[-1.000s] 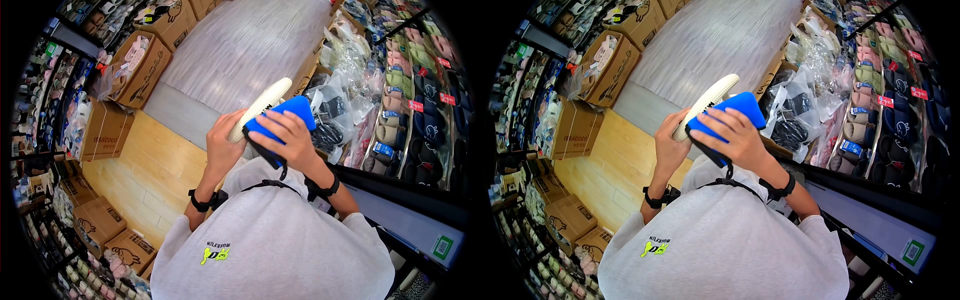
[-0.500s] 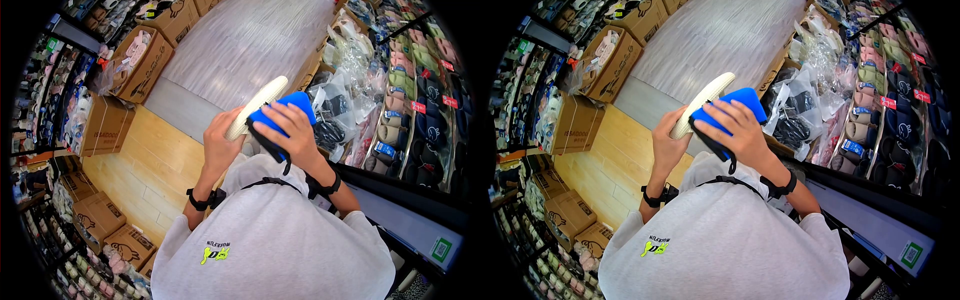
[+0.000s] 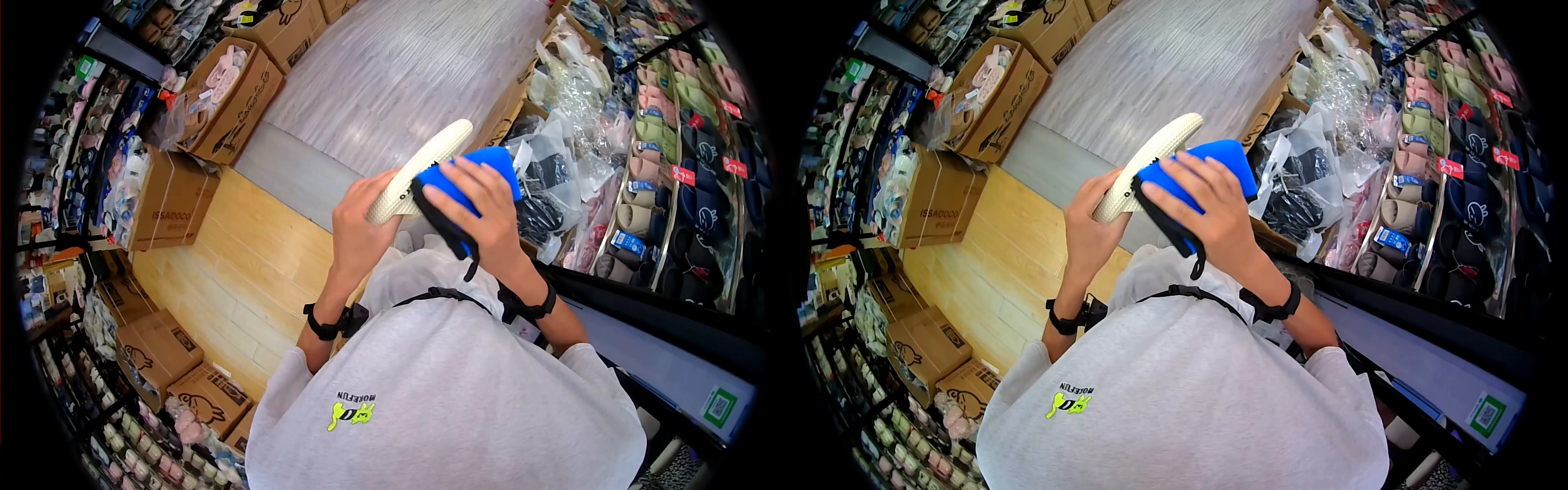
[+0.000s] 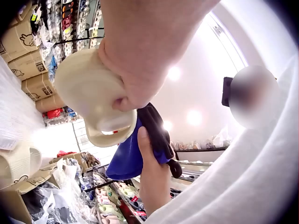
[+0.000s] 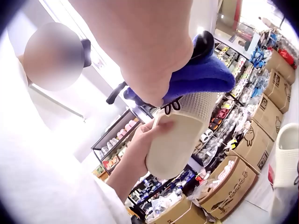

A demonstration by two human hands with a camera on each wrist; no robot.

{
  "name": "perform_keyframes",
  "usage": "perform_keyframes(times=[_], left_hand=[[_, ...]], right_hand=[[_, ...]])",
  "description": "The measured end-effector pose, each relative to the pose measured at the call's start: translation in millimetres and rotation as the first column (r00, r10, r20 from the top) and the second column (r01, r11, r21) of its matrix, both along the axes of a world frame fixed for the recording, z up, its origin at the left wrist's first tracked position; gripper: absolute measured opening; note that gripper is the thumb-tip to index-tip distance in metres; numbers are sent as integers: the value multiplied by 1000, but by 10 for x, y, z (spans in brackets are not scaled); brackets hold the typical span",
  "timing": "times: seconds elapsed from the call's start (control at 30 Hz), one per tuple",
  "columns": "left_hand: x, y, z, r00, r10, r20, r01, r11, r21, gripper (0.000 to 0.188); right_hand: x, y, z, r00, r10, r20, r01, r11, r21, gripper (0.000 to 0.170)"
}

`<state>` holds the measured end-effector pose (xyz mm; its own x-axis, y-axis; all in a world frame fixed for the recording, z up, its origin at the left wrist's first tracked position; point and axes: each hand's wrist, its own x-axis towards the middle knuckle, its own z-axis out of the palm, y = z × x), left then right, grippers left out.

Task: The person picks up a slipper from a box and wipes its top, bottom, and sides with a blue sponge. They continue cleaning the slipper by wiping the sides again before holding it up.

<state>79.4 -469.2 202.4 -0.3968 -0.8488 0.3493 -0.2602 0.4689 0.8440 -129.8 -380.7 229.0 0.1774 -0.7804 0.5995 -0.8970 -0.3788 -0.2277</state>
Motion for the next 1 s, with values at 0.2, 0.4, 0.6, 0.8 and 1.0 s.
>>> perform_keyframes(times=[0.2,0.4,0.6,0.8,1.0], left_hand=[[-45,-14,3,1000,-22,-16,22,1000,-8,53],[-36,18,15,999,-47,-11,47,999,-27,52],[-20,23,57,1000,-23,-20,24,999,31,50],[4,46,-40,998,-5,-67,10,998,62,52],[40,9,-71,993,-11,-116,33,981,193,50]], right_hand=[[233,120,-108,997,-17,-78,13,999,-43,42],[96,98,-111,991,65,-113,-68,997,-24,40],[247,142,-85,995,11,-102,-16,999,-48,39],[115,64,-59,996,32,-78,-35,999,-37,42],[157,87,-11,1000,15,-28,-18,995,-103,42]])
